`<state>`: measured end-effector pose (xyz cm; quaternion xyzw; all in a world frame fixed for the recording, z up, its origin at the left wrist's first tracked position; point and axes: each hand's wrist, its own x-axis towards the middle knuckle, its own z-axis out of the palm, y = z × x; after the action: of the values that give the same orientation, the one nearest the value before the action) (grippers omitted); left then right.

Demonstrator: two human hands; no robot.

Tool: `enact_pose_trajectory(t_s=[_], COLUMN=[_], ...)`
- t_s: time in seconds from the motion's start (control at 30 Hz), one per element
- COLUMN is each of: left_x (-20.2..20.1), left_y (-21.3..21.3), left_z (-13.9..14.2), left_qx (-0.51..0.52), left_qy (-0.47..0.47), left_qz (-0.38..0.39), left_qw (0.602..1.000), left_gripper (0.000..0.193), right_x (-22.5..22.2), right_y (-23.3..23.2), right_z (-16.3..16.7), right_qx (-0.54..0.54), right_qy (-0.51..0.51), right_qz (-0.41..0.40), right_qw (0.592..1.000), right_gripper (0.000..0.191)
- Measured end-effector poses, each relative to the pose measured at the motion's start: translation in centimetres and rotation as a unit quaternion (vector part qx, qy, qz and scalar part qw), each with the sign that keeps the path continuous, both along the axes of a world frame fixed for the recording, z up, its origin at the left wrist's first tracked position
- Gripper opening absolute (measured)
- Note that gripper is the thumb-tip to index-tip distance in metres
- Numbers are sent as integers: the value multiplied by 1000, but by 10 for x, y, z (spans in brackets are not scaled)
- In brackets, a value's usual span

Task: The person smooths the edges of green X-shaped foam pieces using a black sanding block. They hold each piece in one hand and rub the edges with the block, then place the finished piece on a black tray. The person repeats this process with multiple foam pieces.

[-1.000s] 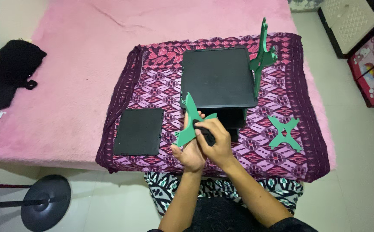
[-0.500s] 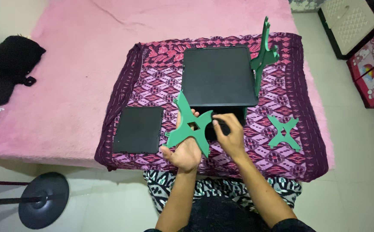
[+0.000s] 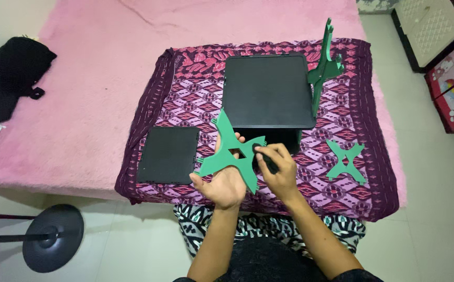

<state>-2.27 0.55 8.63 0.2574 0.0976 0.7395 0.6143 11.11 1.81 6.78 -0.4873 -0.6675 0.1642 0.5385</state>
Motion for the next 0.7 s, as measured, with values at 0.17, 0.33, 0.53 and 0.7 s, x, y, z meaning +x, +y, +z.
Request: enact_pose_trajectory(t_s=[0.17,0.33,0.53,0.7], left_x=[0,5,-1,-4], left_y=[3,3,0,1], left_z=[4,5,3,4], left_qx=[2,6,-3,13], left_qy=[36,1,-8,30], left_qz=[24,-9,-6,26], left_qw=[999,1000,1000,999], left_gripper=[134,134,135,134], right_x=[12,2,0,10], right_y=[12,-4,2,8], right_z=[10,21,17,19], right_qx=[-9,41,-6,-34], right_qy=[-10,-33,-70,-71], right_qz=[-28,26,-26,-57], right_qw=[1000,998,997,995], right_gripper=[20,22,26,25])
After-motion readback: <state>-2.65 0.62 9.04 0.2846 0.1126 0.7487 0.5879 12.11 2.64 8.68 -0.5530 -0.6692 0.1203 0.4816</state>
